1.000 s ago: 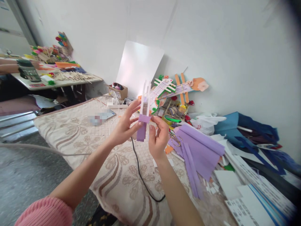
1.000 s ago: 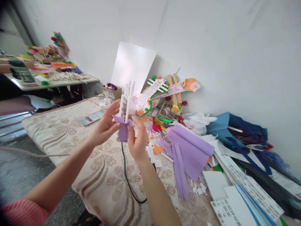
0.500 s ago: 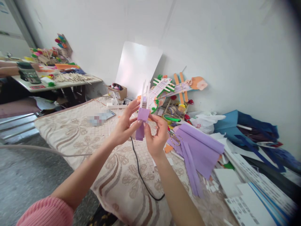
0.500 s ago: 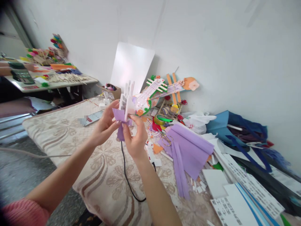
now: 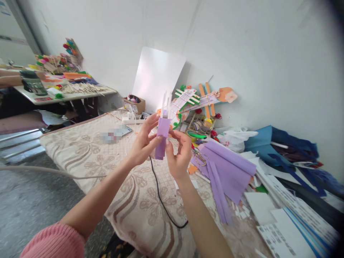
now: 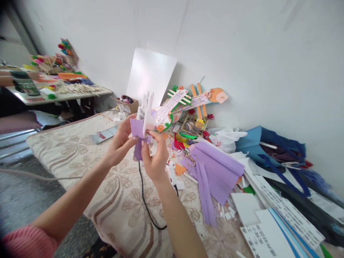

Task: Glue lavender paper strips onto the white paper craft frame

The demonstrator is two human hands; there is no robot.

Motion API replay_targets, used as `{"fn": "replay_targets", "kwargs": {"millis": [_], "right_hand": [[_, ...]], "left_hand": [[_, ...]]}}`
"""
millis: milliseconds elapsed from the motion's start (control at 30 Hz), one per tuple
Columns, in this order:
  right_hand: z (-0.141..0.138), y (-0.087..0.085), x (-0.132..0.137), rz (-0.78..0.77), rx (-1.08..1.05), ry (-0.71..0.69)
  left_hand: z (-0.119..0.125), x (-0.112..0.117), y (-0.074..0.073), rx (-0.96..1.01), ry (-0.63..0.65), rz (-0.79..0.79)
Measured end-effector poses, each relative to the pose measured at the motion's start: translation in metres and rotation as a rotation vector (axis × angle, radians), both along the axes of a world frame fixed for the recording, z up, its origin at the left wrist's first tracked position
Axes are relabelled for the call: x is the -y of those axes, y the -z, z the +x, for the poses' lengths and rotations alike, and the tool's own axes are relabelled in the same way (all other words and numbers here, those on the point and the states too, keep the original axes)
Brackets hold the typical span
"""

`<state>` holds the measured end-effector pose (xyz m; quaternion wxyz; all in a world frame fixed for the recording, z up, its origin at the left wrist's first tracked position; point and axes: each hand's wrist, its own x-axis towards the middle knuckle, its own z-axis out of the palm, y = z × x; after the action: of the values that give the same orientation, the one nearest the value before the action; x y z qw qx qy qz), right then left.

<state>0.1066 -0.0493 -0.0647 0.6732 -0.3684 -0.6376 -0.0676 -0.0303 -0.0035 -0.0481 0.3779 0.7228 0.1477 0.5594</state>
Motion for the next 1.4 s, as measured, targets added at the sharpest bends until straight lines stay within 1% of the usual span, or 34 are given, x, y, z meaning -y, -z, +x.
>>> {"fn": "replay_targets", "kwargs": {"millis": [167, 333, 533, 800, 867, 1100, 1233, 1400], "right_hand": [[-0.002, -0.005, -0.005, 0.085, 0.048, 0.078], [-0.001, -0.006, -0.007, 0.114, 0.038, 0.151], [0.003, -0.005, -0.008, 0.103, 0.073, 0.108], [0.005, -0.006, -0.012, 0.153, 0.079, 0.171], [0.005, -0.007, -0.011, 0.146, 0.079, 0.176], [0.005, -0.009, -0.003, 0.124, 0.091, 0.131], [0.005, -0.01, 0.0, 0.094, 0.139, 0.12], [0.003, -0.011, 0.002, 0.117, 0.135, 0.146]], "left_hand": [[0.0, -0.001, 0.001, 0.03, 0.02, -0.008], [0.001, 0.0, 0.001, 0.022, 0.025, -0.015], [0.0, -0.001, 0.0, 0.035, 0.031, -0.014], [-0.001, 0.0, 0.001, 0.036, 0.048, -0.025], [-0.001, 0.0, 0.001, 0.038, 0.049, -0.02], [-0.003, 0.0, 0.002, 0.04, 0.035, -0.014], [-0.005, -0.001, 0.003, 0.027, 0.037, -0.001], [-0.005, 0.002, 0.003, 0.031, 0.037, -0.007]]}}
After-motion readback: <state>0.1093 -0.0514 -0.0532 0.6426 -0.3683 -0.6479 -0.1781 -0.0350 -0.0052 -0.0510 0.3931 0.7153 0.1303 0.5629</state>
